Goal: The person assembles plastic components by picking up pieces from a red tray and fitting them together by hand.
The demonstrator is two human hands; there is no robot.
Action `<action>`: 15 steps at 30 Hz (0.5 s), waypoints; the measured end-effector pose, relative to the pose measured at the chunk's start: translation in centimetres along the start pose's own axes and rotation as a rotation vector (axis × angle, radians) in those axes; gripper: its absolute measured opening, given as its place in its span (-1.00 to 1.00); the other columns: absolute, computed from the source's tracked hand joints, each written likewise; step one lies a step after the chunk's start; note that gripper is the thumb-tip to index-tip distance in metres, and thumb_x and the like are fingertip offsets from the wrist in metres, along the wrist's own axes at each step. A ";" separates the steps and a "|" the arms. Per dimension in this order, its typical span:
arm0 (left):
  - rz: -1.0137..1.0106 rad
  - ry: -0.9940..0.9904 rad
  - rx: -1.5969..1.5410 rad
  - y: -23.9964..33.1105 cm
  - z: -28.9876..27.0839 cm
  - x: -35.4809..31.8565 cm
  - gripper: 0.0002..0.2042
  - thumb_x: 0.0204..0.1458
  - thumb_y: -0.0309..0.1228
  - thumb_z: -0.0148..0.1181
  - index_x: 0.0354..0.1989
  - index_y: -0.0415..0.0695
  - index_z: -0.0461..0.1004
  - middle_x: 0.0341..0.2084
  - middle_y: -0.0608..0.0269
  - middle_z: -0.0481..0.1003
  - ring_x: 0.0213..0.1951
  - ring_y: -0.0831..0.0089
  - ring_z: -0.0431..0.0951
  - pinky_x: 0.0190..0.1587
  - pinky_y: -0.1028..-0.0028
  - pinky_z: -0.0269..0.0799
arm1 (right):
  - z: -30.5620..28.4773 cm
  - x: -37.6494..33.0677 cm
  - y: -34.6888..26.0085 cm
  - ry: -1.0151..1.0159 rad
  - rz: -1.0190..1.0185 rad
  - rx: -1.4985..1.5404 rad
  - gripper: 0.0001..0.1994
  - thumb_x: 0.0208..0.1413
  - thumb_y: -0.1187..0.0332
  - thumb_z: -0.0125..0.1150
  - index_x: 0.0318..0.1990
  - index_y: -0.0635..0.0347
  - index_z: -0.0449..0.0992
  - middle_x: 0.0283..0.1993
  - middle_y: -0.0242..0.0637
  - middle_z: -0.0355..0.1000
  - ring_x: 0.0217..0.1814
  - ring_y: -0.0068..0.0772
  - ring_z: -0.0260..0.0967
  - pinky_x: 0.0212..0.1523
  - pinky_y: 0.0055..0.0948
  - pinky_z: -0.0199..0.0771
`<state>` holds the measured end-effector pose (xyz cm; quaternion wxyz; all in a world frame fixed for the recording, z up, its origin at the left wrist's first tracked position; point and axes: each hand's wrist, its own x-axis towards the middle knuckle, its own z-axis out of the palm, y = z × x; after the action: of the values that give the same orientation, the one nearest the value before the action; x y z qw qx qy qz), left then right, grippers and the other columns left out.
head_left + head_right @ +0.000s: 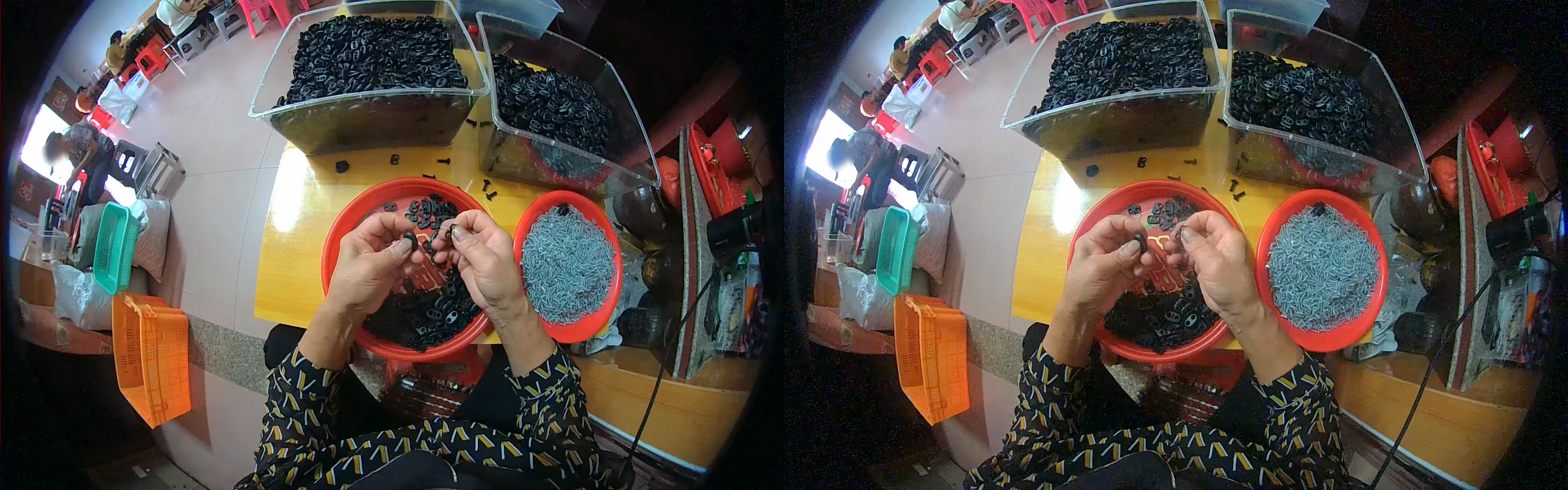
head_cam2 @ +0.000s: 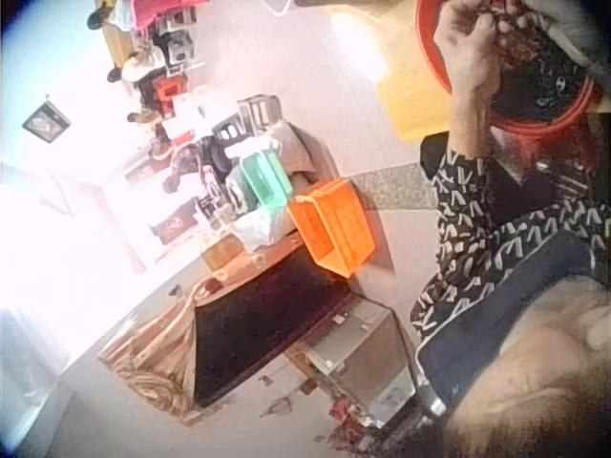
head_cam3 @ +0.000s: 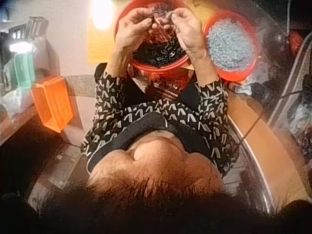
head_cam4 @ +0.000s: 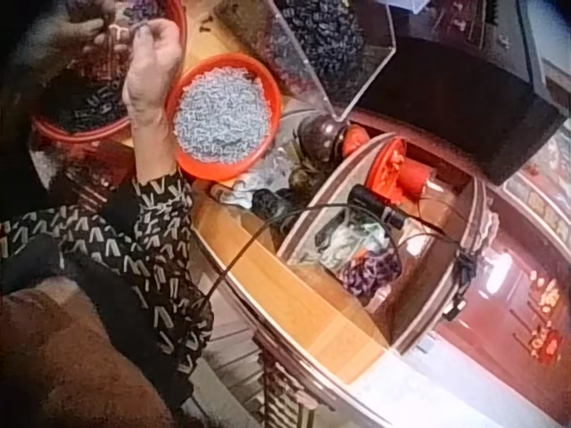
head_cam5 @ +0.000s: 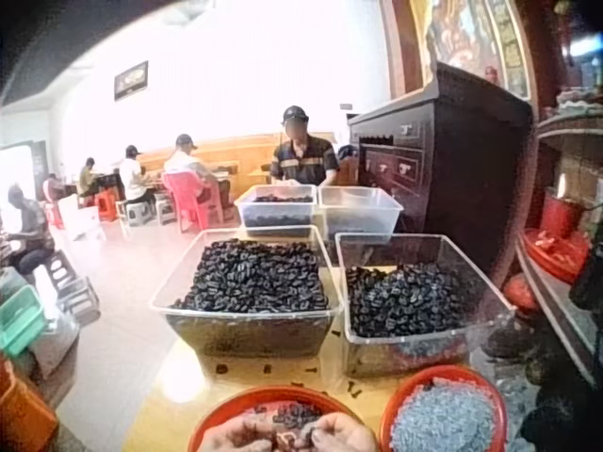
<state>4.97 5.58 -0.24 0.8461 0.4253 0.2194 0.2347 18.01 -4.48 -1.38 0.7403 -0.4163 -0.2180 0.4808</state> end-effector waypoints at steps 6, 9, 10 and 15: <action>0.072 -0.032 -0.029 -0.1 0.1 -0.1 -0.86 -0.06 -0.62 0.01 -0.28 -0.28 0.35 -0.45 0.21 0.44 -0.46 0.54 0.44 -0.39 0.61 0.38 | 0.6 -0.6 0.1 -0.087 0.042 0.065 -0.88 0.06 0.45 -0.05 -0.27 0.28 0.26 -0.26 -0.21 0.34 -0.22 -0.47 0.32 -0.26 -0.51 0.40; 0.136 -0.047 0.034 -0.3 -0.3 -0.1 -0.87 -0.07 -0.62 0.02 -0.30 -0.28 0.37 -0.43 0.21 0.45 -0.42 0.55 0.45 -0.37 0.61 0.39 | 0.9 -0.5 0.2 -0.081 0.024 0.084 -0.92 0.07 0.51 -0.09 -0.28 0.25 0.29 -0.27 -0.26 0.36 -0.24 -0.51 0.32 -0.24 -0.52 0.40; 0.126 -0.011 0.063 -0.4 -0.4 -0.1 -0.87 -0.09 -0.64 0.04 -0.32 -0.29 0.37 -0.43 0.22 0.45 -0.41 0.56 0.46 -0.36 0.62 0.40 | 1.0 -0.5 0.2 -0.082 0.024 0.084 -0.92 0.07 0.51 -0.09 -0.28 0.25 0.29 -0.27 -0.26 0.36 -0.24 -0.51 0.32 -0.24 -0.52 0.40; 0.194 0.104 0.141 -0.8 0.3 -0.3 -0.87 -0.13 -0.67 0.08 -0.36 -0.30 0.40 -0.44 0.23 0.46 -0.40 0.59 0.46 -0.35 0.66 0.40 | 1.1 -0.6 0.4 -0.033 -0.027 -0.004 -0.92 0.07 0.50 -0.08 -0.27 0.28 0.26 -0.22 -0.16 0.36 -0.20 -0.44 0.33 -0.23 -0.51 0.41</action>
<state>5.08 4.82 -0.74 0.7749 0.4902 0.2370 0.3212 16.78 -4.51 -1.03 0.7421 -0.4067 -0.2369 0.4772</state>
